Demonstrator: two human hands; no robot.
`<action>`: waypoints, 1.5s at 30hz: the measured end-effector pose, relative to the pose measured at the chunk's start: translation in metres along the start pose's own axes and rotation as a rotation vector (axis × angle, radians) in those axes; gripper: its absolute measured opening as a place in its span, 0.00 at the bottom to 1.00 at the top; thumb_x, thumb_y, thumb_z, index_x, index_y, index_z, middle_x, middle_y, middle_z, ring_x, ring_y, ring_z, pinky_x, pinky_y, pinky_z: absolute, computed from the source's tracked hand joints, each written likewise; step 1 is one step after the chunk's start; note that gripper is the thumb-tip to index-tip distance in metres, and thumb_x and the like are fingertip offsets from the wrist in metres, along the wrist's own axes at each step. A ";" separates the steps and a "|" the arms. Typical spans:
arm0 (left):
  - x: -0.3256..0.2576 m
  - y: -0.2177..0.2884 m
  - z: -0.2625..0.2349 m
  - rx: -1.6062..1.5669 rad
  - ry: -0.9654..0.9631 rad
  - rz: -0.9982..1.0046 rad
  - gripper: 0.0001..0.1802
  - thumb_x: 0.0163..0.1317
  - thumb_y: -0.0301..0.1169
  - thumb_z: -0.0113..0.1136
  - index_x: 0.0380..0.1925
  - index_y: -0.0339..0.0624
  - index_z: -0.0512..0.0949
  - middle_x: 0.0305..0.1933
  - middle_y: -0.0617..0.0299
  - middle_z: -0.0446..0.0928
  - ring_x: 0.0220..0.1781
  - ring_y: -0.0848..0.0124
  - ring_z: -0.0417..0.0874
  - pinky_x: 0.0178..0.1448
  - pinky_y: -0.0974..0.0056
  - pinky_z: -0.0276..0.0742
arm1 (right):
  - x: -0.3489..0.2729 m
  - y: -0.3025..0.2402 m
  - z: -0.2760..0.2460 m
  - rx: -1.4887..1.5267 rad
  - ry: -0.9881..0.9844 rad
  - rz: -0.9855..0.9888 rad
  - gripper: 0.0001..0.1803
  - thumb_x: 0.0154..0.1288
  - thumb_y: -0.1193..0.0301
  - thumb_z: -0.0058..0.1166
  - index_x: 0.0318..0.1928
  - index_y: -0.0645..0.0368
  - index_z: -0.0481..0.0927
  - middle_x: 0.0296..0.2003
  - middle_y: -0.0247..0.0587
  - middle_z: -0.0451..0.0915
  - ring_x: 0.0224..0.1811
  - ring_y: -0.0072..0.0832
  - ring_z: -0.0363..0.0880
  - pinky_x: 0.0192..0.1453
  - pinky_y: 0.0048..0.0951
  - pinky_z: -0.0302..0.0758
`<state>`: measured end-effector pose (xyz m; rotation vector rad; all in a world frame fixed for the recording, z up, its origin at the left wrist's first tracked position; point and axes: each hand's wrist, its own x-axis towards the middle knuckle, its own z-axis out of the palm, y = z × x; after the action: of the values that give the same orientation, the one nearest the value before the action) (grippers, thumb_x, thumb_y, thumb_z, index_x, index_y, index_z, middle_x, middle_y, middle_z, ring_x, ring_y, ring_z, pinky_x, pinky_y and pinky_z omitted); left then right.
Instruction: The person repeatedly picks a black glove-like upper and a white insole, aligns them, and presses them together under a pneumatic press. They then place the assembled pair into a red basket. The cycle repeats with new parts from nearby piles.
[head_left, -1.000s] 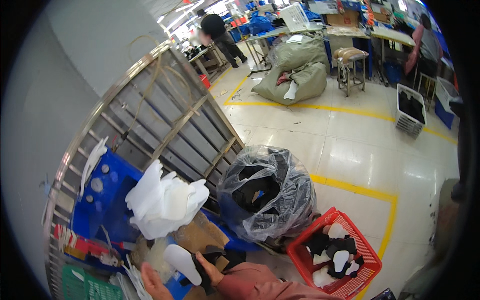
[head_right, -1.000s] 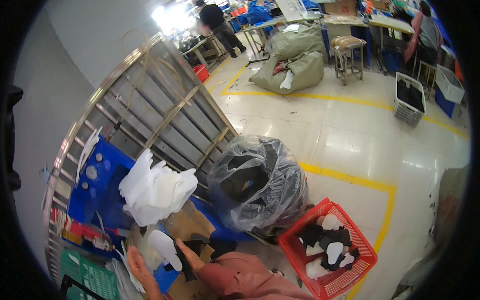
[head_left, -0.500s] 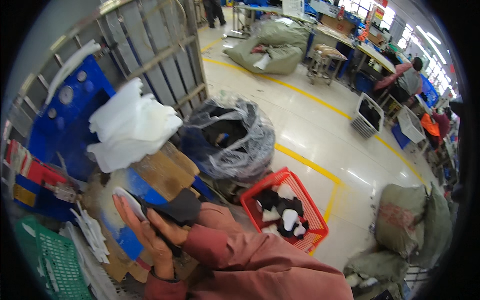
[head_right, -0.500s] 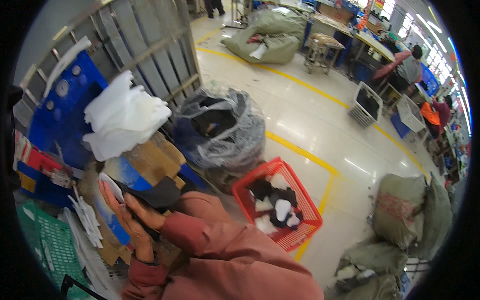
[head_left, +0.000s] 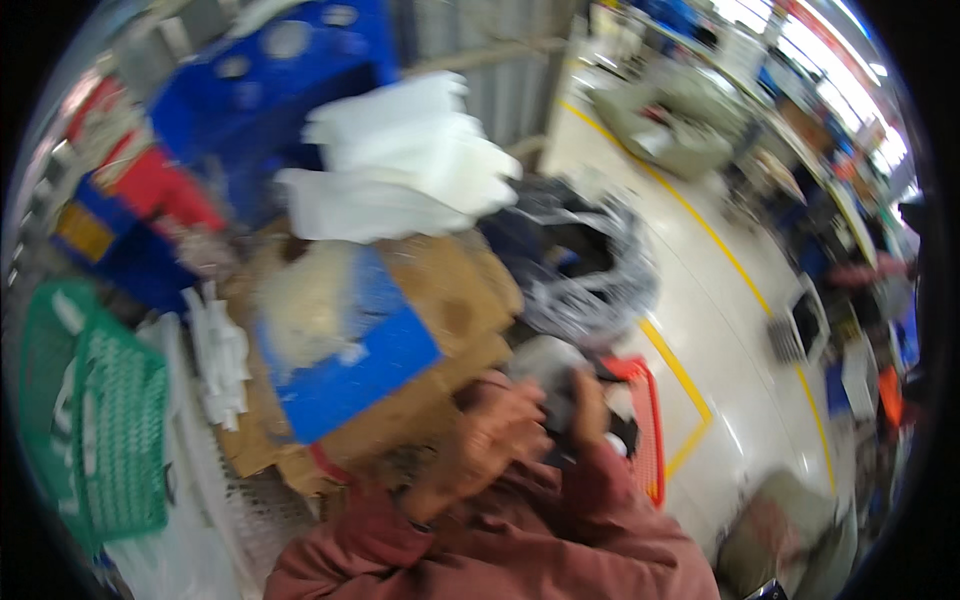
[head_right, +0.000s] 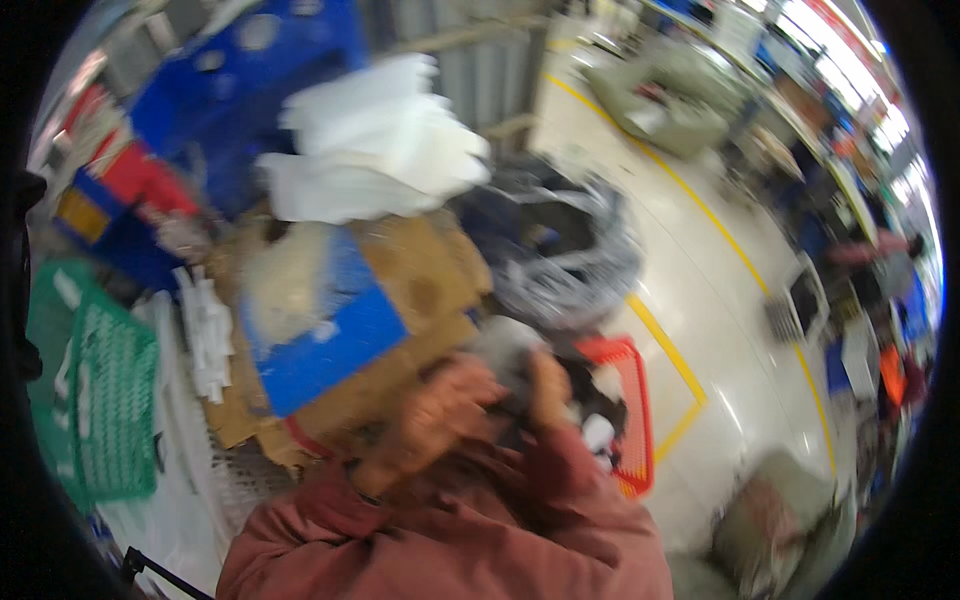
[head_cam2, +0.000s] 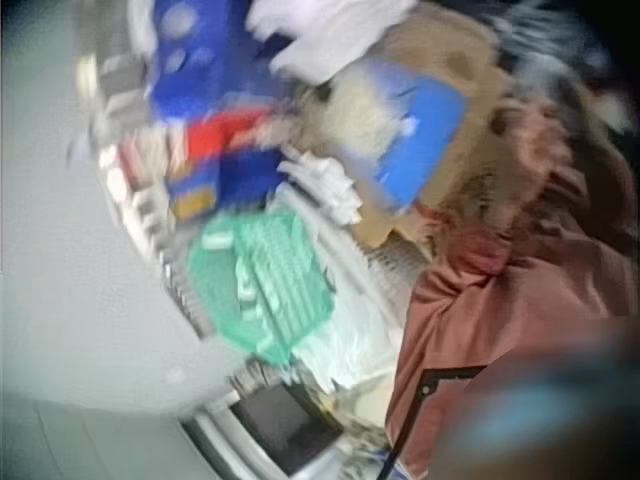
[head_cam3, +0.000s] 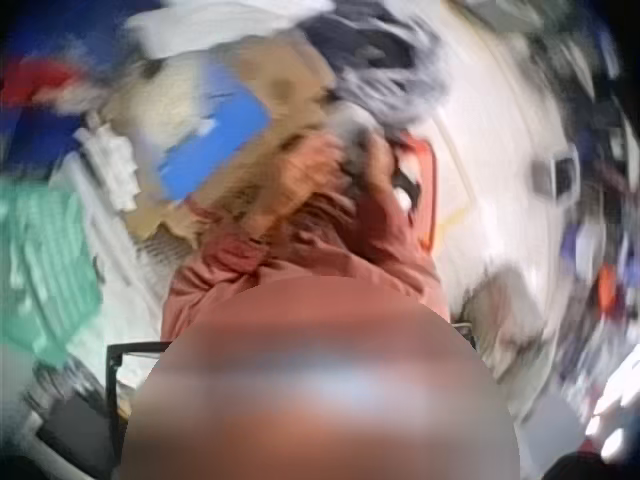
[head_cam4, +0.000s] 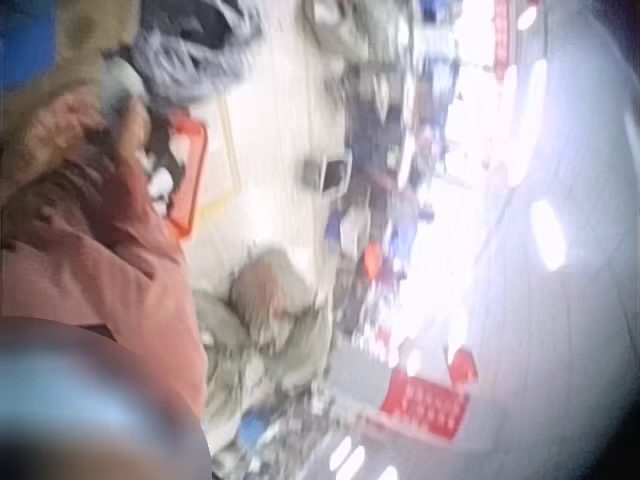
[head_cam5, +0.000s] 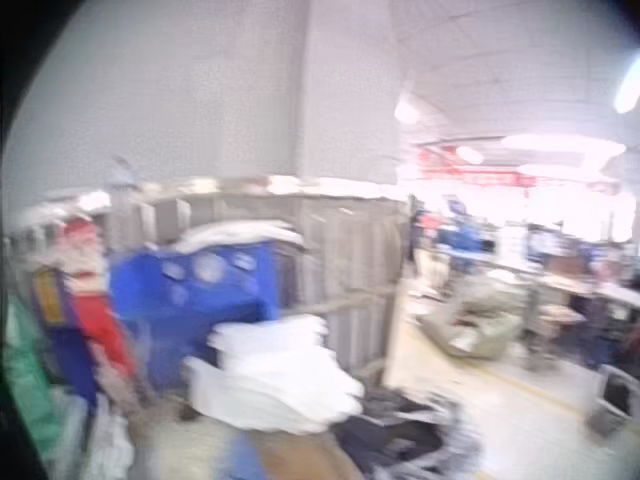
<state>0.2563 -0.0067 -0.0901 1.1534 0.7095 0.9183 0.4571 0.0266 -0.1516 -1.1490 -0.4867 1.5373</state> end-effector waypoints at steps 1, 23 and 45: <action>-0.004 -0.001 0.000 -0.058 0.023 0.006 0.28 0.74 0.25 0.61 0.71 0.36 0.68 0.64 0.53 0.78 0.63 0.67 0.81 0.68 0.63 0.77 | 0.008 0.005 -0.031 0.006 0.138 0.065 0.31 0.82 0.47 0.41 0.61 0.63 0.78 0.55 0.44 0.81 0.55 0.36 0.81 0.62 0.37 0.76; -0.011 -0.006 -0.068 0.053 0.412 -0.251 0.23 0.74 0.30 0.63 0.65 0.33 0.75 0.61 0.53 0.80 0.58 0.66 0.85 0.56 0.62 0.84 | 0.219 -0.063 -0.171 -1.063 0.294 -0.657 0.14 0.73 0.69 0.61 0.55 0.61 0.85 0.48 0.49 0.88 0.51 0.33 0.87 0.58 0.29 0.79; -0.007 -0.001 -0.056 0.202 0.321 -0.311 0.18 0.74 0.26 0.60 0.61 0.34 0.79 0.59 0.55 0.82 0.58 0.67 0.85 0.56 0.65 0.82 | 0.298 -0.111 -0.114 -1.096 0.331 -0.679 0.10 0.75 0.77 0.54 0.52 0.58 0.85 0.35 0.41 0.88 0.37 0.26 0.87 0.43 0.29 0.82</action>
<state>0.2053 0.0119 -0.1062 1.0415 1.2299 0.7848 0.6333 0.3026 -0.2339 -1.7423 -1.4039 0.3978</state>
